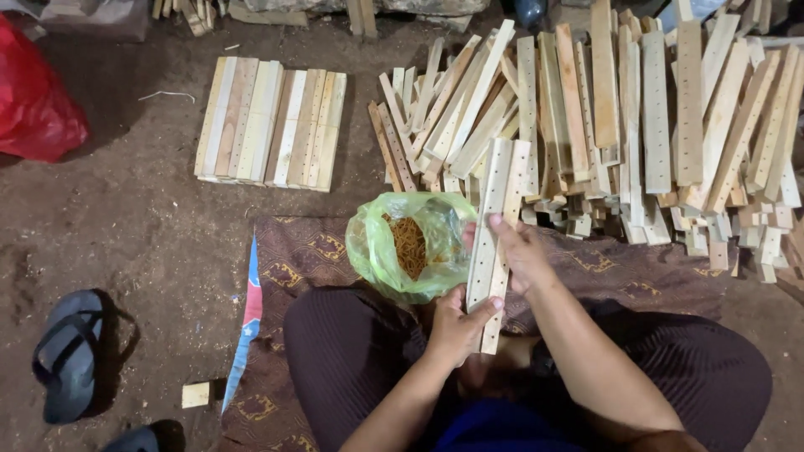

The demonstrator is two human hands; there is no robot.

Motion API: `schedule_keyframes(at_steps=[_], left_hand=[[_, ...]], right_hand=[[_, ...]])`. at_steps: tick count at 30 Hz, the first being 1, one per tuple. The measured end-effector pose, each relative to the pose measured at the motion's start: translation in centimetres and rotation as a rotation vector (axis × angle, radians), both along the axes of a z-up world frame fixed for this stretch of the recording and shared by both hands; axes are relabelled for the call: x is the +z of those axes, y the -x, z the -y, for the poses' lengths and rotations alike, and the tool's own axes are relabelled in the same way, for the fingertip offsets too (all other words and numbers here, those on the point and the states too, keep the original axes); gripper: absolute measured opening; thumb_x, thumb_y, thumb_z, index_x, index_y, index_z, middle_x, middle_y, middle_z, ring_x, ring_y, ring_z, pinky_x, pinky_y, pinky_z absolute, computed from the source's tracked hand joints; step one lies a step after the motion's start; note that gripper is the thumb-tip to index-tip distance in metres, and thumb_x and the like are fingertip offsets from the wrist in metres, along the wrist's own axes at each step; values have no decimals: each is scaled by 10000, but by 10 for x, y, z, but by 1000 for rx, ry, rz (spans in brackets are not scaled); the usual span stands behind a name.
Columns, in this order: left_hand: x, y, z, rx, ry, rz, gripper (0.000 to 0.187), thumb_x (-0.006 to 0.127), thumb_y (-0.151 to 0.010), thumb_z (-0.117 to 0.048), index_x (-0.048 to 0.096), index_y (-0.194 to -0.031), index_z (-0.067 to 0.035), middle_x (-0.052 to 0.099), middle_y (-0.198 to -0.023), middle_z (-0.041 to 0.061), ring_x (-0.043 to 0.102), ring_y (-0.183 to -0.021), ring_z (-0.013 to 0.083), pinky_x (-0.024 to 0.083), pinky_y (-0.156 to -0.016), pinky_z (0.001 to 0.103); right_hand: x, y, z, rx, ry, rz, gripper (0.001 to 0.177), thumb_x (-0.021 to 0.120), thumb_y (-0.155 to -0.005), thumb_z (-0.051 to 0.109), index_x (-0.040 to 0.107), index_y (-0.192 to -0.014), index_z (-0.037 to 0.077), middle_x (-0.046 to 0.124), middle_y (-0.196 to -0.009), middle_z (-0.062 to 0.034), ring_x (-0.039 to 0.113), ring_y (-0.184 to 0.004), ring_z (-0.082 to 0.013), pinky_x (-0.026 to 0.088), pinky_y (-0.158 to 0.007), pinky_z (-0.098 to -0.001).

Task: Sorting and stacking wooden slats from a large pile into organized groups on the floor.

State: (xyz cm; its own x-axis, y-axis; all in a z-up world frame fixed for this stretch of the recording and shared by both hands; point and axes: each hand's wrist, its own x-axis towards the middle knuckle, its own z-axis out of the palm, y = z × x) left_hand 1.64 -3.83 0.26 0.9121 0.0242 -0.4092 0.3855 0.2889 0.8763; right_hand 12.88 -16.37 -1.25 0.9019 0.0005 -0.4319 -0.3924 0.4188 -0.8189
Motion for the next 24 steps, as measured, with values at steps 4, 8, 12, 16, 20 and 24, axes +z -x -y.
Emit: schedule_keyframes(at_steps=[4, 8, 12, 16, 20, 24], left_hand=[[-5, 2, -4, -8, -6, -7, 329, 934, -763, -212, 721, -875, 13, 722, -677, 178, 705, -614, 194, 590, -526, 333], [9, -6, 0, 23, 186, -75, 328, 918, -774, -187, 692, -927, -4, 725, -715, 158, 721, -616, 204, 619, -541, 331], [-1, -17, -9, 80, 280, -113, 372, 922, -760, -144, 673, -989, 12, 728, -752, 190, 744, -615, 274, 637, -537, 378], [2, -19, -21, 111, 268, -106, 353, 921, -755, -116, 672, -972, 9, 730, -749, 166, 746, -618, 248, 640, -540, 371], [-4, -33, -43, 139, 258, -83, 408, 917, -761, -112, 654, -1032, 43, 730, -820, 214, 749, -677, 284, 649, -598, 418], [-5, -59, -87, 191, 205, -20, 445, 909, -750, -92, 686, -1118, 20, 695, -888, 159, 746, -737, 282, 668, -628, 441]], right_hand=[[-3, 5, 4, 41, -38, -11, 352, 682, -978, 320, 608, -1056, -15, 717, -1092, -297, 731, -984, -378, 583, -897, -544], [6, 4, 6, 118, -43, 29, 399, 696, -945, 402, 602, -1041, 26, 731, -1079, -285, 748, -971, -369, 599, -882, -535], [2, 7, 0, 45, 156, 72, 355, 832, -873, 210, 671, -1134, 32, 697, -994, -123, 733, -873, -281, 639, -786, -467], [-1, -7, -6, 47, 133, 54, 254, 858, -849, 179, 705, -1009, 56, 660, -869, -77, 704, -770, -228, 636, -693, -416], [10, -37, -24, 85, 142, 65, 201, 806, -916, 262, 667, -883, 122, 613, -816, 2, 671, -735, -185, 619, -661, -365], [37, -73, -72, 64, 196, 64, 206, 856, -861, 197, 691, -912, 86, 589, -808, -16, 669, -739, -189, 609, -666, -340]])
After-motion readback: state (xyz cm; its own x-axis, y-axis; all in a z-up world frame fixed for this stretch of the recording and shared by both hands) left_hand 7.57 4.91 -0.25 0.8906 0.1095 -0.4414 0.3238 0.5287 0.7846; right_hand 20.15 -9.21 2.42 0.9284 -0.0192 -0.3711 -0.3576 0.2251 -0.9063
